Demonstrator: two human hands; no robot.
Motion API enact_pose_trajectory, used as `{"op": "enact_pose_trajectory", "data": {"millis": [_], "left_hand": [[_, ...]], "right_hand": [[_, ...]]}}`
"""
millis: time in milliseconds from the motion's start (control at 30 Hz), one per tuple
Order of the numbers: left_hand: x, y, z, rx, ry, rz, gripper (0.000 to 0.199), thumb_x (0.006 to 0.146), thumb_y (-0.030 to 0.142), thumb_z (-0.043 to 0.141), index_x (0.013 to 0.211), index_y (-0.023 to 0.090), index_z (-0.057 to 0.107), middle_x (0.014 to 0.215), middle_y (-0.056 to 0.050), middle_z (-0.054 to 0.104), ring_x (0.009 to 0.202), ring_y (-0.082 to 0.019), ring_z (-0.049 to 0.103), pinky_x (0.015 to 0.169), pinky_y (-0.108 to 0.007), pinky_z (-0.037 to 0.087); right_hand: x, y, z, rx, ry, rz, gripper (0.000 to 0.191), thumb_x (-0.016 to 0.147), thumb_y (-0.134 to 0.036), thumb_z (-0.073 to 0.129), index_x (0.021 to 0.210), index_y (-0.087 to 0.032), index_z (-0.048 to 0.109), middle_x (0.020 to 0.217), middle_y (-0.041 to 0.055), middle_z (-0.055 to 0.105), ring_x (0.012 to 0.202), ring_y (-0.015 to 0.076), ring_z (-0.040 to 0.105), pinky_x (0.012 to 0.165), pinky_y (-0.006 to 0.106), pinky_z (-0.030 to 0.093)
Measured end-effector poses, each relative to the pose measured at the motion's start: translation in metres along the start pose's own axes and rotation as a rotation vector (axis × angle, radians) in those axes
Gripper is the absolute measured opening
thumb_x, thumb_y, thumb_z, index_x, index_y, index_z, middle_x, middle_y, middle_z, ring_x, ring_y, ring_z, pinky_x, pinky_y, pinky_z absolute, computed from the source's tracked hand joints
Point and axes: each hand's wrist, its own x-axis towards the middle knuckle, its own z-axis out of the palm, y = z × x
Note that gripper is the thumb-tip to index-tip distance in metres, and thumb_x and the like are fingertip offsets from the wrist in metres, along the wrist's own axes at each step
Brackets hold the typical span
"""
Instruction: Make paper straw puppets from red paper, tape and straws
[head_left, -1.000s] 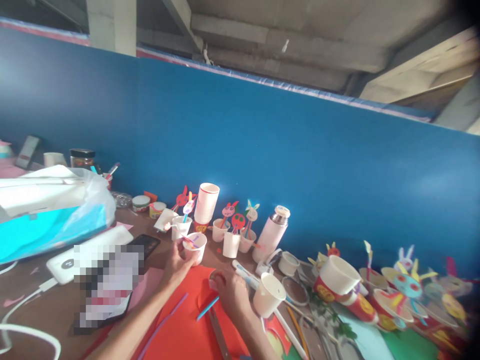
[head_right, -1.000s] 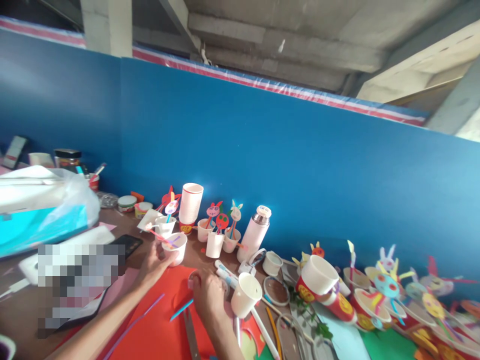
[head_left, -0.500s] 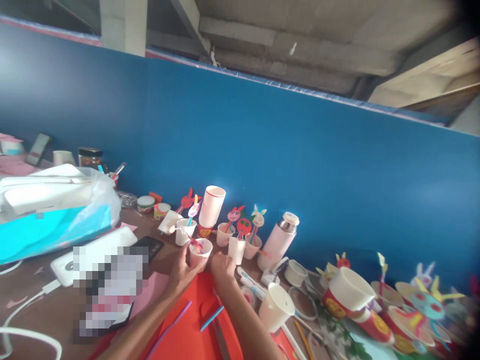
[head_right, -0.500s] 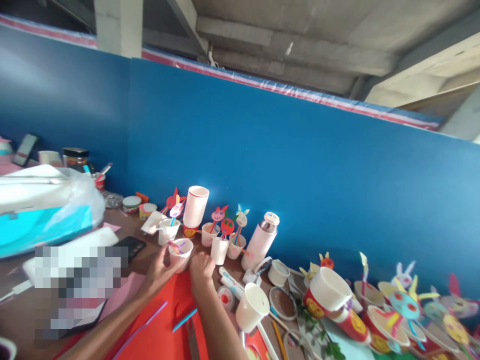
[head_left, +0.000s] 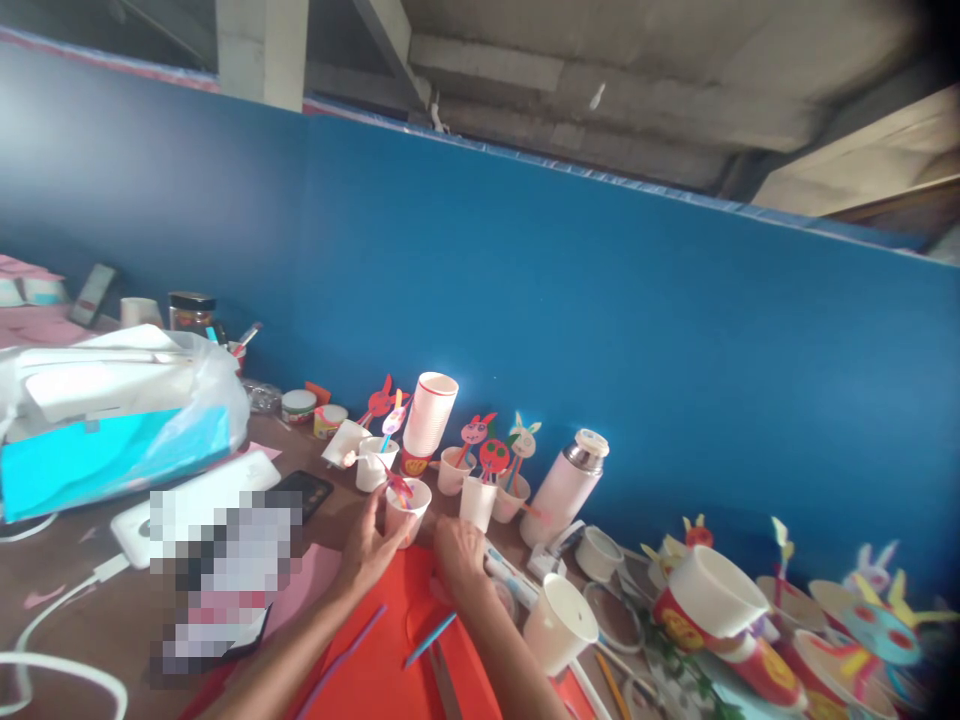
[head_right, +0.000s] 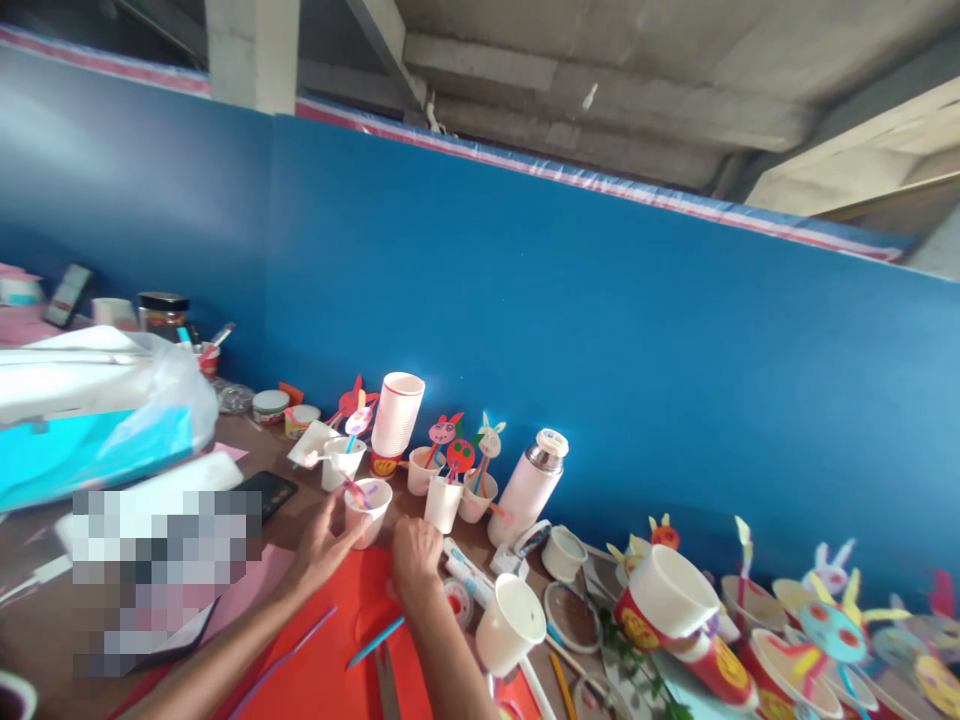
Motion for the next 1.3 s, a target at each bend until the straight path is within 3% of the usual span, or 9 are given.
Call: {"op": "enact_pose_trajectory", "data": {"millis": [200,367,600,900,1100,1300], "left_hand": [[-0.001,0.004,0.002,-0.019,-0.015,0.020,0.062,0.067,0.044,0.070,0.119,0.016,0.053,0.115,-0.016,0.069,0.111,-0.039,0.063,0.099,-0.056,0.048],[-0.005,0.011,-0.003,0.017,-0.014,0.054,0.055,0.069,0.039,0.073,0.118,0.021,0.057,0.113,-0.010,0.070,0.112,-0.036,0.064,0.100,-0.055,0.047],[-0.006,0.008,-0.009,0.082,-0.012,0.049,0.062,0.069,0.044,0.072,0.124,0.018,0.057,0.118,-0.014,0.069,0.115,-0.037,0.062,0.101,-0.051,0.046],[-0.002,0.003,-0.007,0.064,-0.062,0.082,0.058,0.072,0.041,0.069,0.124,0.017,0.060,0.122,-0.013,0.068,0.118,-0.035,0.061,0.103,-0.045,0.046],[-0.002,0.008,-0.009,0.062,-0.056,0.076,0.057,0.072,0.041,0.069,0.123,0.018,0.060,0.131,-0.013,0.063,0.128,-0.033,0.053,0.109,-0.042,0.041],[-0.004,0.010,-0.011,0.091,0.032,0.062,0.054,0.069,0.042,0.062,0.117,0.018,0.056,0.126,-0.016,0.064,0.122,-0.034,0.057,0.103,-0.047,0.044]], "right_hand": [[-0.015,0.014,-0.006,0.058,0.037,0.076,0.026,0.099,-0.020,0.045,0.099,-0.023,0.071,0.094,0.0060,0.076,0.090,0.0226,0.073,0.074,0.032,0.055],[-0.015,0.020,-0.008,0.083,0.048,0.098,0.023,0.094,-0.021,0.050,0.100,-0.024,0.072,0.092,0.0094,0.078,0.087,0.0266,0.074,0.069,0.031,0.053],[-0.014,0.020,-0.003,0.099,0.002,0.117,0.025,0.093,-0.023,0.050,0.099,-0.023,0.074,0.096,0.0111,0.077,0.092,0.0281,0.074,0.071,0.031,0.052],[-0.008,0.020,0.000,0.116,-0.037,0.155,0.022,0.096,-0.028,0.053,0.109,-0.019,0.068,0.101,0.0086,0.075,0.096,0.0241,0.071,0.079,0.036,0.054],[-0.006,0.018,0.001,0.117,-0.048,0.162,0.025,0.098,-0.035,0.054,0.104,-0.014,0.067,0.098,0.0052,0.072,0.089,0.0186,0.070,0.082,0.039,0.055],[-0.012,0.016,-0.001,0.107,0.022,0.151,0.020,0.096,-0.027,0.053,0.105,-0.017,0.068,0.097,0.0089,0.075,0.094,0.0234,0.071,0.078,0.035,0.053]]}}
